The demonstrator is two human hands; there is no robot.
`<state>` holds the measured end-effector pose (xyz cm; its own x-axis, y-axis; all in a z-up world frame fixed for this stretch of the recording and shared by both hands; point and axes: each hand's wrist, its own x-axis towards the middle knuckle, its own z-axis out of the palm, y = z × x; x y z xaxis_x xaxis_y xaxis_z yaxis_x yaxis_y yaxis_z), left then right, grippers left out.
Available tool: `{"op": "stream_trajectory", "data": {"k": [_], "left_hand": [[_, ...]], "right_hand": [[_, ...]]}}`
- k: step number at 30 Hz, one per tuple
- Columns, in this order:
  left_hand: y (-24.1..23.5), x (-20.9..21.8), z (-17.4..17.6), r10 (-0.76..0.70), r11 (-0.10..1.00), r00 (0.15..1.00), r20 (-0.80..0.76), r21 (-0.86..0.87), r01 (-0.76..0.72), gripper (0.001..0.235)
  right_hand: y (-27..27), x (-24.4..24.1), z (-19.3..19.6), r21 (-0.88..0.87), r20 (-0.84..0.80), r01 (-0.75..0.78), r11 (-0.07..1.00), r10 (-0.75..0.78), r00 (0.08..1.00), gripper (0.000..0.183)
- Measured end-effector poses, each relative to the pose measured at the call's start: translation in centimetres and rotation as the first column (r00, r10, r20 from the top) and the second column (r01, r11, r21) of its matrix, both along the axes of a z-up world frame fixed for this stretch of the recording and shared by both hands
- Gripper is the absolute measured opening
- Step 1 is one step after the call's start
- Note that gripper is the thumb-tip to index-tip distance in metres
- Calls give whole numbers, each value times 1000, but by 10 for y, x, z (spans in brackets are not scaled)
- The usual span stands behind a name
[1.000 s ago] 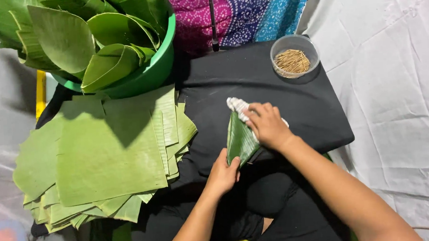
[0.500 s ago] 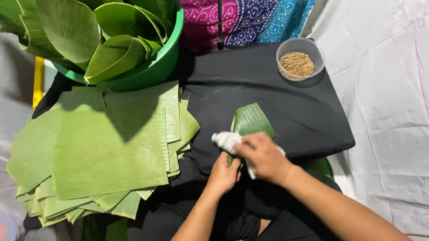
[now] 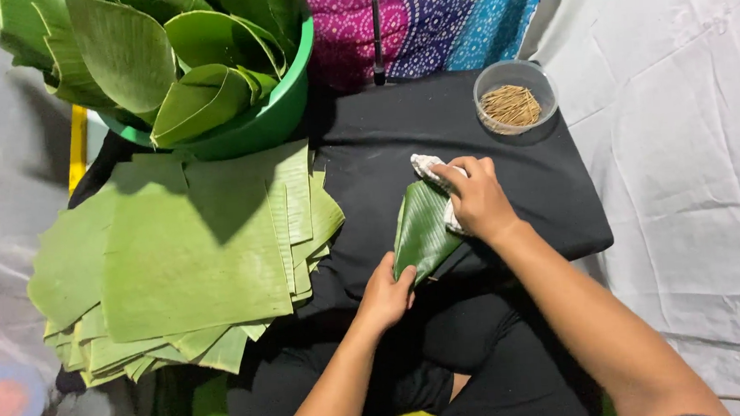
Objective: Cleaning square-cut banana leaves with a cloth and folding them into cone shapes.
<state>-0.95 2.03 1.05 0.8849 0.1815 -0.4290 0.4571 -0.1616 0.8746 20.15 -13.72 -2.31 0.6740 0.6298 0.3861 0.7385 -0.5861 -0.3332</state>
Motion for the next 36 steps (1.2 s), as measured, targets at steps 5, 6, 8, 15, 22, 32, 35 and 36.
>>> {"op": "stream_trajectory", "data": {"k": [5,6,8,15,22,32,35,36], "left_hand": [[-1,1,-29,31,1000,999,-25,-2,-31,18],[-1,2,-44,39,999,999,-36,7,-39,22],[-1,-1,7,33,999,999,-17,-2,-33,16],[-1,-1,-9,7,1000,1000,18,6,-7,18],[2,-4,-11,5,1000,999,47,2,-5,18],[0,-6,-15,4,1000,997,79,24,-6,19],[-4,-7,-7,60,998,997,46,-11,-59,17],[-8,-9,-6,115,992,993,7,-48,-114,16]], "right_hand": [[8,-84,35,41,228,-327,944,310,923,53],[6,-98,26,-7,227,-452,892,442,868,54],[8,-91,10,-35,222,-462,886,458,861,54],[14,-16,-12,-113,120,-227,967,240,963,56],[-3,-14,16,61,255,-87,994,69,964,52],[7,-75,2,-40,182,-323,945,325,928,53],[6,-36,-9,-61,28,-118,991,119,992,59],[4,-25,-12,-52,-31,-12,999,10,999,54]]}}
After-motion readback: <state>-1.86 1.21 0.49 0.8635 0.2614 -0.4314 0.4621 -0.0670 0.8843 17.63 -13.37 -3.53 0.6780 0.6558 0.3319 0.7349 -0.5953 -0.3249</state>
